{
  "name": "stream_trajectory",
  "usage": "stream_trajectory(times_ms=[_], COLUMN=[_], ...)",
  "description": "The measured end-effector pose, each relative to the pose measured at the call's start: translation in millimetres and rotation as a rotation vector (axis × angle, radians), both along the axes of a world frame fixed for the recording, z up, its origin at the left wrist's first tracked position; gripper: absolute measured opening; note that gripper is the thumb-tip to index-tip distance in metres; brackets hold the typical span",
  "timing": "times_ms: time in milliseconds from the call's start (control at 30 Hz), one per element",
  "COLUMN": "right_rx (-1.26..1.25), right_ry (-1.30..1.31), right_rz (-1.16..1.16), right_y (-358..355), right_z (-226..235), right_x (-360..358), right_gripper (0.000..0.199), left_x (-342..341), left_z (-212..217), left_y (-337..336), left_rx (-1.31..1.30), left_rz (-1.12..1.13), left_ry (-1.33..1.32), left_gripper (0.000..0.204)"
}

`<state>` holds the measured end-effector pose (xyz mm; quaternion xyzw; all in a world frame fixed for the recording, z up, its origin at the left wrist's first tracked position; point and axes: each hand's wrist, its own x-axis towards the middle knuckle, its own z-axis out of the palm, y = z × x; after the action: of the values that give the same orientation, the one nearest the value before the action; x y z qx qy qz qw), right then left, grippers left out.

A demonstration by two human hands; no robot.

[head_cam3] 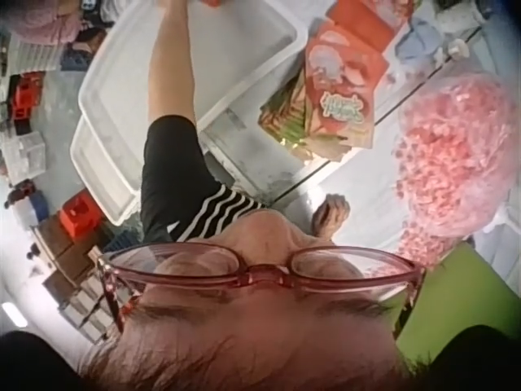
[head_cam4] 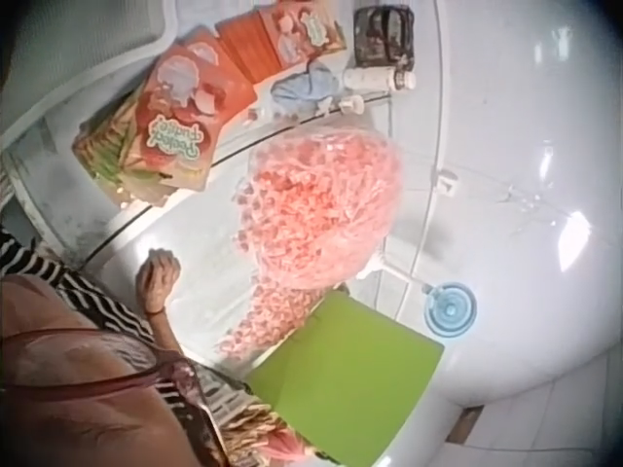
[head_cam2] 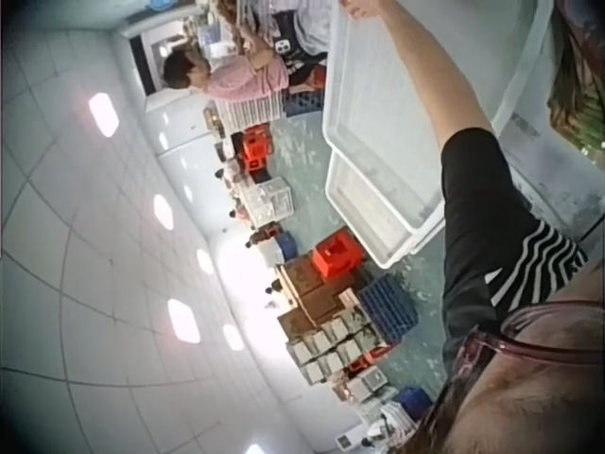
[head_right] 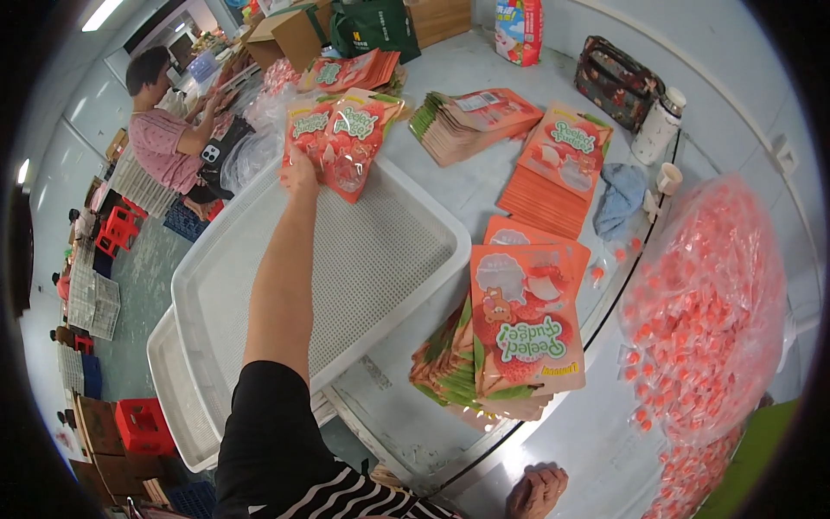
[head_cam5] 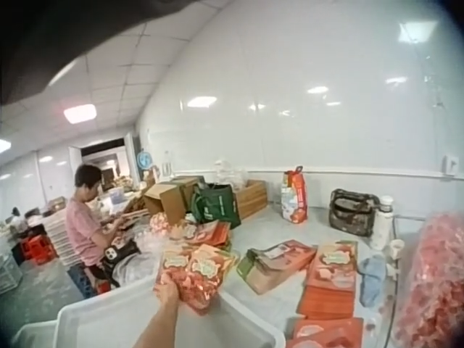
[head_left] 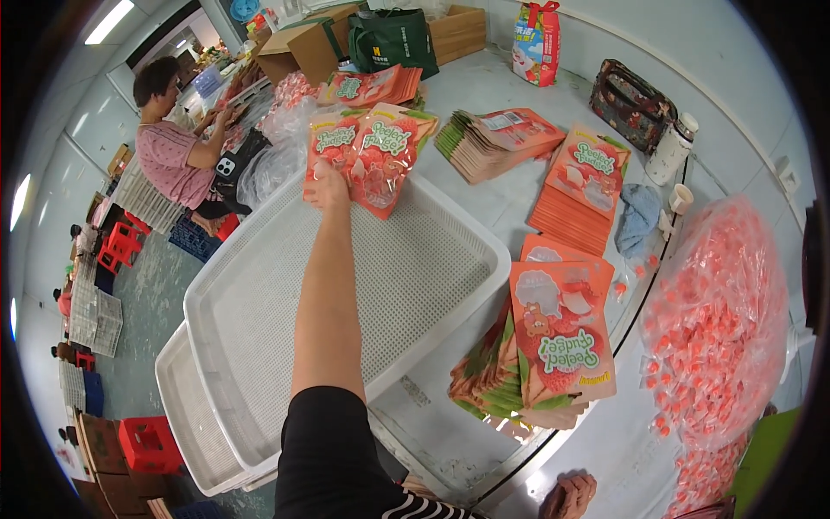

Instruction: Packaging individually wrapped candies into retail pouches and placing them in a collection tray.

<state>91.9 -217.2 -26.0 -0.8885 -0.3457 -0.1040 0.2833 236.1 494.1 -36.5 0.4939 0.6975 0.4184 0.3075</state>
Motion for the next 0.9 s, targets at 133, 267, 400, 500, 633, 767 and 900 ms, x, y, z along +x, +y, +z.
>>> stream_trajectory(times_ms=[133,267,400,500,633,767,900], right_rx=[-0.035,-0.045,-0.053,-0.055,-0.090,-0.099,-0.068], right_ry=[-0.052,-0.071,-0.069,-0.050,0.036,0.076,0.103], right_rz=[-0.026,-0.062,-0.095,-0.093,-0.051,-0.083,-0.094], right_y=[5.5,11.6,7.9,4.3,-9.2,-2.9,-5.8], right_z=[-0.9,0.1,-4.9,-4.0,-25.5,-12.1,-13.8], right_x=[1.8,2.2,-2.6,-5.5,-5.8,-3.1,-2.6], right_gripper=[0.015,0.013,0.014,0.016,0.020,0.025,0.025], left_x=[-6.2,-2.1,6.5,-1.5,-20.5,-8.9,-18.1], left_z=[-9.7,-16.3,-23.1,-30.2,-30.8,-15.2,-10.0], left_y=[24.6,27.3,20.6,34.2,54.5,-15.6,-104.4], left_rx=[0.000,0.077,0.132,0.132,0.152,0.535,1.155], left_rz=[-0.164,-0.280,-0.219,-0.295,-0.296,-0.323,-0.974], left_ry=[0.091,0.242,0.256,0.240,0.419,0.393,0.451], left_gripper=[0.100,0.092,0.087,0.086,0.087,0.081,0.073])
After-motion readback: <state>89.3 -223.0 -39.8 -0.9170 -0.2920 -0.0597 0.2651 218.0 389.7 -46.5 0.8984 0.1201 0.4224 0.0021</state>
